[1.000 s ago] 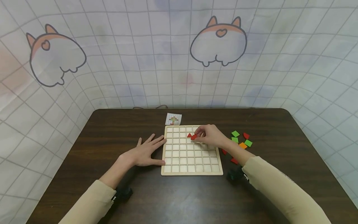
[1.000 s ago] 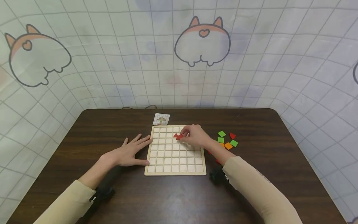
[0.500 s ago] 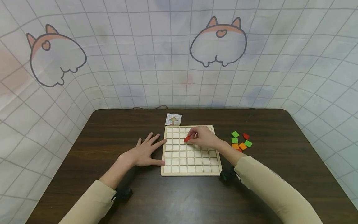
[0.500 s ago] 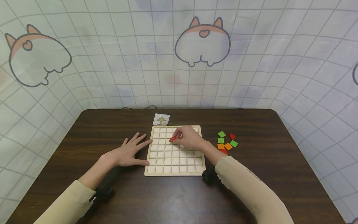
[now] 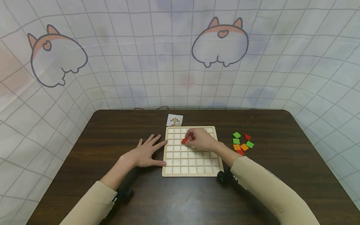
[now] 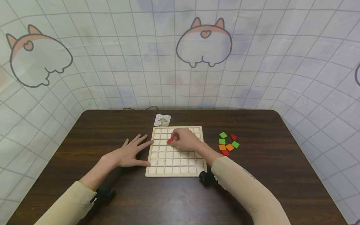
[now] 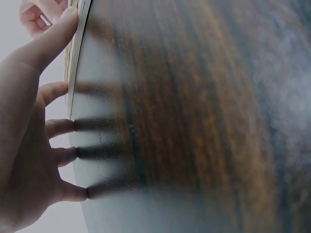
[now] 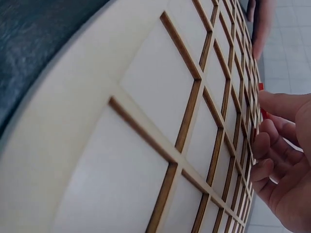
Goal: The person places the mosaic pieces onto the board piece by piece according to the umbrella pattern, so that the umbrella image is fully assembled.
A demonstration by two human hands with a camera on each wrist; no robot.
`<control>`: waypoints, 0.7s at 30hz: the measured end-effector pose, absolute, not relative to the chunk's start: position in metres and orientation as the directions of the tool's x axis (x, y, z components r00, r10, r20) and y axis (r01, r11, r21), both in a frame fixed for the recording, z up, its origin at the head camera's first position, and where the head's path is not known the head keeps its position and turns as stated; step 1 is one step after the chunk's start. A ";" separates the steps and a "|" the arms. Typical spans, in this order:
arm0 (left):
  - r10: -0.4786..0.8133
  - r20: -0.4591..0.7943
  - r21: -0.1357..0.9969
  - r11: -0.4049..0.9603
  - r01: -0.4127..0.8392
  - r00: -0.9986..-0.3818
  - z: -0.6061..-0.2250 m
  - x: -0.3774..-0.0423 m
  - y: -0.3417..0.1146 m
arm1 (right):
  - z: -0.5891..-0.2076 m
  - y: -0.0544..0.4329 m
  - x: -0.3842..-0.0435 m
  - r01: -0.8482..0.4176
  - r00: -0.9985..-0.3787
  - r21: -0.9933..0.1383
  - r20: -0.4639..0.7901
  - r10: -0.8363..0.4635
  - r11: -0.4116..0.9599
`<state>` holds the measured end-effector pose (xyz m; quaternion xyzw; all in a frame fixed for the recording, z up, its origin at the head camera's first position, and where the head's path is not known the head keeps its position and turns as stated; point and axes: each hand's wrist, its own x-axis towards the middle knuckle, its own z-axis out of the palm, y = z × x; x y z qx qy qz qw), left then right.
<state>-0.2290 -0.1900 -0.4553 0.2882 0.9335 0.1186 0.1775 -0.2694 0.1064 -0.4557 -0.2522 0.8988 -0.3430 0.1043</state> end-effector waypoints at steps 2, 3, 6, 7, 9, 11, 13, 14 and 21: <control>0.583 -0.260 0.323 0.804 0.500 -0.769 -0.455 -0.229 -0.190 | -0.456 0.106 -0.270 -0.390 -0.850 -0.664 -0.008 -0.527 0.638; 0.584 -0.260 0.321 0.803 0.501 -0.769 -0.455 -0.229 -0.190 | -0.456 0.105 -0.270 -0.390 -0.849 -0.664 -0.008 -0.528 0.638; 0.585 -0.259 0.319 0.803 0.504 -0.768 -0.455 -0.229 -0.190 | -0.459 0.104 -0.271 -0.402 -0.847 -0.648 -0.005 -0.532 0.647; 0.586 -0.260 0.319 0.802 0.505 -0.768 -0.455 -0.229 -0.190 | -0.459 0.103 -0.271 -0.405 -0.847 -0.638 -0.008 -0.531 0.655; 0.585 -0.261 0.318 0.803 0.504 -0.768 -0.456 -0.229 -0.189 | -0.461 0.102 -0.272 -0.411 -0.849 -0.620 -0.008 -0.528 0.669; 0.584 -0.263 0.317 0.804 0.503 -0.768 -0.457 -0.229 -0.189 | -0.462 0.102 -0.272 -0.421 -0.850 -0.599 -0.003 -0.527 0.681; 0.582 -0.265 0.316 0.806 0.501 -0.769 -0.457 -0.230 -0.189 | -0.463 0.101 -0.272 -0.422 -0.850 -0.595 -0.002 -0.527 0.684; 0.581 -0.266 0.315 0.807 0.500 -0.769 -0.456 -0.230 -0.189 | -0.463 0.101 -0.272 -0.422 -0.850 -0.597 -0.001 -0.527 0.682; 0.579 -0.265 0.313 0.808 0.499 -0.771 -0.455 -0.229 -0.189 | -0.462 0.101 -0.272 -0.445 -0.842 -0.582 0.011 -0.540 0.681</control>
